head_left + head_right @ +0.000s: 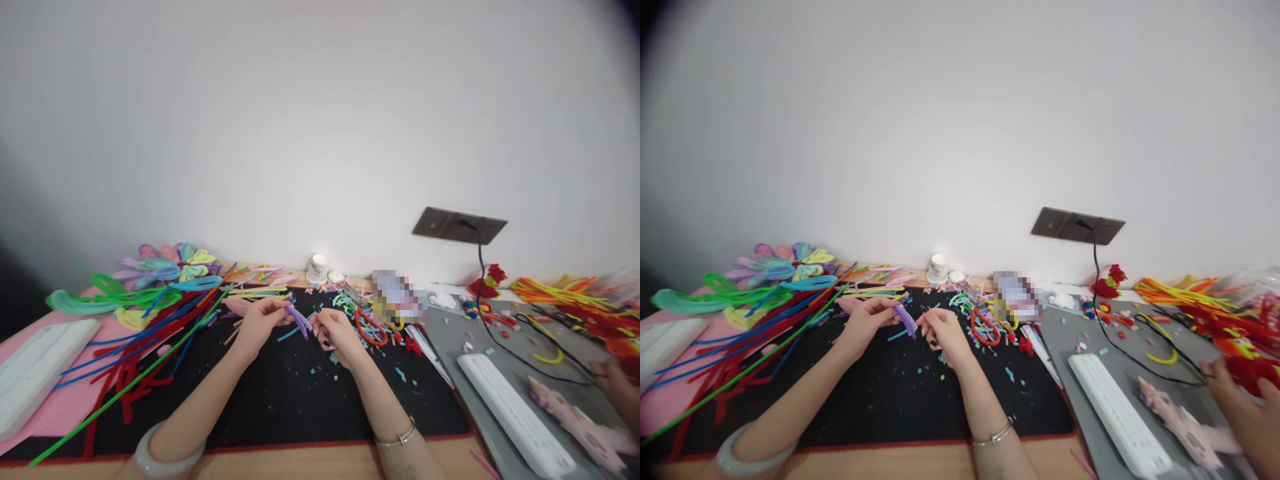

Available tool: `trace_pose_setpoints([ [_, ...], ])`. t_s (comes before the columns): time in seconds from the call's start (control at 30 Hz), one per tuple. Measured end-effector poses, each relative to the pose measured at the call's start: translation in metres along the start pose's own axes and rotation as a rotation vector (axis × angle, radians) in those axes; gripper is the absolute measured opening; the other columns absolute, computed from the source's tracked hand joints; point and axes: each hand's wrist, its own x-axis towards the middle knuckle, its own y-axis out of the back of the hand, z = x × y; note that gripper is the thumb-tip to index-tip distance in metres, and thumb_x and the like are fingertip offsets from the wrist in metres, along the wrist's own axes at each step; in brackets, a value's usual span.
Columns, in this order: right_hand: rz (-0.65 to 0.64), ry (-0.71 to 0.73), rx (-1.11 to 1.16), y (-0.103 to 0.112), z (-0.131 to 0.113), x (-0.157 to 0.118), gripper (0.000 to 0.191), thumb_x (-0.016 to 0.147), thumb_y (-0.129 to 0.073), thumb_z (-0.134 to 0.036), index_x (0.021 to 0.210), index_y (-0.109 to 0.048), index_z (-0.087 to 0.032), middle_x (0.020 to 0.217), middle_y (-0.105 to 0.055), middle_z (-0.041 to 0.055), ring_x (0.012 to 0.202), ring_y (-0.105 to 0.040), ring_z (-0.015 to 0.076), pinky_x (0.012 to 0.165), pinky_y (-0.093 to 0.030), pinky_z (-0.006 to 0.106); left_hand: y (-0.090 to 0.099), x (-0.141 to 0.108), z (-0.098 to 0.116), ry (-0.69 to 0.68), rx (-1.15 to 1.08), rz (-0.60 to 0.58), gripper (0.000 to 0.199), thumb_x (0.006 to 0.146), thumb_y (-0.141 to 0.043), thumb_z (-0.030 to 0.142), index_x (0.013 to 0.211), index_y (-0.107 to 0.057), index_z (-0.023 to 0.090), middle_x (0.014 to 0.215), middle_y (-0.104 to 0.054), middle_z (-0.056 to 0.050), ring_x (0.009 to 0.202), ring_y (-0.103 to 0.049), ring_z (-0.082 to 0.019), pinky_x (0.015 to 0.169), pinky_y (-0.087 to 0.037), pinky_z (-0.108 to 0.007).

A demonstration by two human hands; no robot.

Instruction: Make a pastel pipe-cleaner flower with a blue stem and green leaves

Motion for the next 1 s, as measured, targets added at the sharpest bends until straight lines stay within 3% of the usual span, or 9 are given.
trace_pose_setpoints([
  [0.17,-0.218,-0.074,-0.072,-0.005,-0.004,-0.008,0.031,0.078,-0.058,-0.04,0.068,-0.065,-0.011,0.052,-0.051,-0.0023,0.035,-0.027,0.0019,0.033,-0.012,0.018,-0.002,-0.002,-0.002,-0.032,0.129,-0.107,0.015,0.061,-0.071,0.025,0.07,-0.065,0.014,0.065,-0.068,0.0,0.059,-0.063,-0.013,0.064,-0.053,-0.028],
  [0.4,-0.297,-0.147,-0.048,-0.006,-0.002,-0.01,0.028,0.08,-0.055,-0.036,0.077,-0.068,-0.012,0.059,-0.062,0.0035,0.033,-0.027,0.0023,0.034,-0.011,0.019,0.0,-0.002,-0.008,-0.159,0.312,-0.178,0.005,0.068,-0.063,0.019,0.069,-0.065,0.015,0.065,-0.067,-0.001,0.06,-0.062,-0.013,0.06,-0.049,-0.025],
  [0.57,-0.291,-0.224,0.028,-0.006,0.0,-0.008,0.024,0.078,-0.059,-0.035,0.073,-0.066,-0.012,0.052,-0.054,-0.0013,0.033,-0.024,0.0011,0.034,-0.008,0.019,0.0,-0.003,-0.009,-0.167,0.362,-0.188,0.006,0.069,-0.061,0.019,0.072,-0.065,0.015,0.064,-0.066,-0.001,0.062,-0.063,-0.014,0.061,-0.05,-0.026],
  [0.7,-0.258,-0.184,0.038,-0.003,0.002,-0.007,0.021,0.076,-0.061,-0.032,0.069,-0.065,-0.013,0.051,-0.051,-0.0031,0.033,-0.024,0.0005,0.035,-0.007,0.018,-0.002,-0.003,-0.007,-0.095,0.322,-0.161,0.009,0.066,-0.062,0.017,0.075,-0.063,0.015,0.067,-0.068,-0.002,0.064,-0.064,-0.015,0.063,-0.052,-0.027],
  [1.0,-0.192,-0.171,-0.061,-0.004,-0.002,-0.008,0.03,0.069,-0.069,-0.038,0.08,-0.069,-0.01,0.055,-0.056,-0.0011,0.037,-0.032,0.0022,0.034,-0.017,0.017,0.002,0.002,-0.011,-0.062,0.412,-0.153,0.013,0.065,-0.062,0.019,0.077,-0.066,0.014,0.066,-0.069,-0.003,0.061,-0.063,-0.016,0.061,-0.049,-0.026],
])
